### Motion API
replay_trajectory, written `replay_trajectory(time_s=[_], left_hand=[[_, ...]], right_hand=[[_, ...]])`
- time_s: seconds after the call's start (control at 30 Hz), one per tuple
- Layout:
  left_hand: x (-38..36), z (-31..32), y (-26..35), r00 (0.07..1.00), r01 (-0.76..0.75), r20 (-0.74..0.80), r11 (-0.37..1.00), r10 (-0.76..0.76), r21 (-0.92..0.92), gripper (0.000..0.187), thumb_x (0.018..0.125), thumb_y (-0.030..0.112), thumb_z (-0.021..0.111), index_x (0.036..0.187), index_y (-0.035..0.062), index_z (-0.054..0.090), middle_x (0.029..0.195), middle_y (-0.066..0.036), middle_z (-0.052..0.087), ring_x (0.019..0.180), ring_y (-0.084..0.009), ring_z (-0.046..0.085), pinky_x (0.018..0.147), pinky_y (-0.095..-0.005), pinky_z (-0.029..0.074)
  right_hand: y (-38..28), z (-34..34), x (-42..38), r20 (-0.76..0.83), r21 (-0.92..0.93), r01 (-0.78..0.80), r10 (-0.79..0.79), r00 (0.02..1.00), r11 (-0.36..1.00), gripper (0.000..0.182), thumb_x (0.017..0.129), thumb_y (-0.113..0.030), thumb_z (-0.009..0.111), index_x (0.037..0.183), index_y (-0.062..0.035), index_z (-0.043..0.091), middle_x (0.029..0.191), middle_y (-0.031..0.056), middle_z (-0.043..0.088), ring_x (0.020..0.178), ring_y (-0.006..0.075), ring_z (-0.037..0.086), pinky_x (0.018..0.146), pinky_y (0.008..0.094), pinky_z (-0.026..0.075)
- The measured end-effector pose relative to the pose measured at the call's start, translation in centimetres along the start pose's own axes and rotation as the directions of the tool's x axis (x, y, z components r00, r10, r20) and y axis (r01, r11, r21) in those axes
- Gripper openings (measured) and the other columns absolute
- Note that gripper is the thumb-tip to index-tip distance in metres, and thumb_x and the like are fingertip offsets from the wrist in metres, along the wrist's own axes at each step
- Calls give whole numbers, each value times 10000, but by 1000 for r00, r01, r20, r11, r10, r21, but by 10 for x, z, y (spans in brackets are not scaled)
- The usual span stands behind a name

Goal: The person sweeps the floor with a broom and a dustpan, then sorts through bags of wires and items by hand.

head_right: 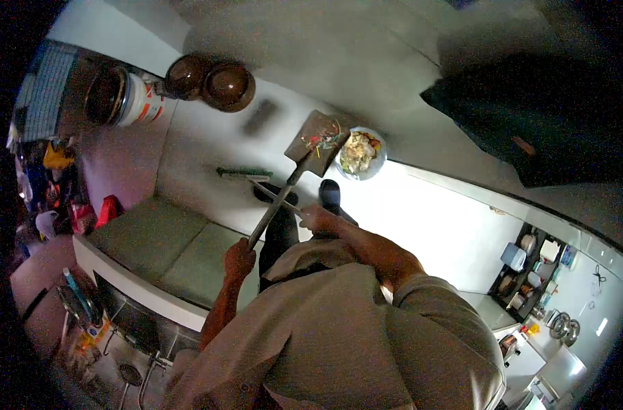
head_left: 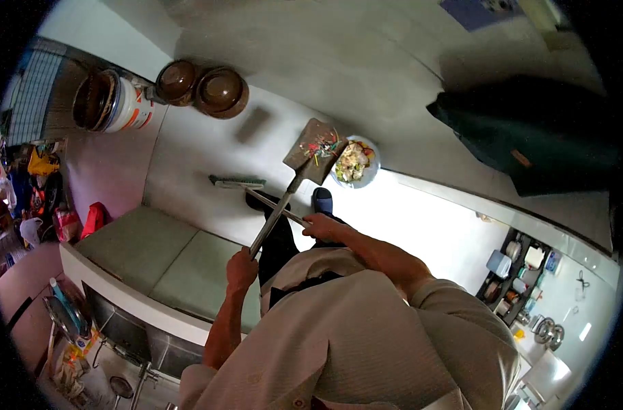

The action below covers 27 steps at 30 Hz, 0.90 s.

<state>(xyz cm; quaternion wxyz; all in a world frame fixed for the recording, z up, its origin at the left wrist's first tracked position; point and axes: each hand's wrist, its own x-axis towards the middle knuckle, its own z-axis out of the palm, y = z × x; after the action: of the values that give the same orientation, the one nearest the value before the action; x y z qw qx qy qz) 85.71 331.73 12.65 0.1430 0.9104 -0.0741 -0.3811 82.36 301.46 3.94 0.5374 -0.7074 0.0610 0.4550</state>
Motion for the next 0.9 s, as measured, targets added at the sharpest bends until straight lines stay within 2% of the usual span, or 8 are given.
replay_trajectory(time_s=[0.13, 0.33, 0.47, 0.57, 0.63, 0.77, 0.83, 0.9], left_hand=[[2, 20, 45, 993, -92, 84, 993, 86, 78, 202, 785, 122, 576, 940, -7, 560, 847, -239, 658, 797, -436, 643, 717, -528, 514], [18, 36, 106, 953, -191, 263, 973, 152, 127, 266, 797, 148, 578, 1008, -1, 513, 854, -245, 652, 787, -443, 641, 723, -522, 517], [46, 57, 126, 906, -341, 300, 934, 298, 104, 270, 806, 155, 604, 1012, -1, 526, 772, -192, 626, 636, -348, 617, 619, -475, 503], [48, 20, 187, 844, -94, 531, 996, 81, -1, 229, 812, 164, 614, 966, 8, 550, 702, -119, 586, 563, -226, 566, 539, -397, 468], [56, 21, 199, 779, 60, 627, 994, 10, -91, 208, 830, 162, 641, 928, 10, 538, 628, -73, 545, 470, -150, 506, 428, -336, 398], [72, 17, 214, 718, 65, 695, 991, 32, -113, 201, 838, 170, 639, 917, 9, 548, 643, -60, 551, 493, -140, 513, 436, -316, 398], [83, 24, 207, 697, 74, 716, 988, 47, -137, 198, 841, 169, 639, 914, 9, 549, 647, -59, 555, 497, -140, 517, 438, -313, 403], [86, 25, 207, 674, 82, 736, 983, 65, -162, 194, 844, 169, 638, 910, 9, 550, 652, -59, 558, 501, -140, 522, 440, -311, 407]], right_hand=[[28, -2, -41, -94, 56, 8, -3, 996, 998, 623, 812, -216, 653, 1354, 34, 474, 795, 101, 617, 678, 192, 586, 622, 359, 501], [82, -5, -80, -161, 106, -107, 123, 979, 989, 368, 784, -245, 653, 1042, 13, 611, 789, 153, 642, 694, 251, 610, 661, 396, 490], [117, -7, -90, -111, -73, 57, -65, 992, 996, 299, 789, -250, 644, 934, 5, 591, 759, 140, 632, 694, 244, 605, 653, 404, 486], [115, -11, -106, -160, -118, 154, -172, 972, 981, 281, 787, -233, 636, 939, 0, 598, 760, 141, 624, 715, 233, 602, 663, 401, 482], [110, -13, -118, -172, 35, 10, -3, 985, 999, 266, 781, -222, 629, 913, 4, 584, 769, 148, 619, 735, 232, 599, 681, 397, 478], [109, -16, -135, -244, 76, 100, -79, 966, 992, 255, 776, -217, 614, 908, -1, 579, 791, 153, 614, 764, 228, 596, 708, 389, 469], [103, -20, -142, -195, 221, -99, 144, 970, 970, 262, 776, -226, 605, 932, -16, 597, 806, 149, 616, 754, 222, 583, 706, 385, 460], [108, -20, -143, -220, 188, -15, 57, 974, 982, 262, 773, -228, 604, 935, -21, 603, 816, 146, 619, 756, 220, 576, 708, 385, 454]])
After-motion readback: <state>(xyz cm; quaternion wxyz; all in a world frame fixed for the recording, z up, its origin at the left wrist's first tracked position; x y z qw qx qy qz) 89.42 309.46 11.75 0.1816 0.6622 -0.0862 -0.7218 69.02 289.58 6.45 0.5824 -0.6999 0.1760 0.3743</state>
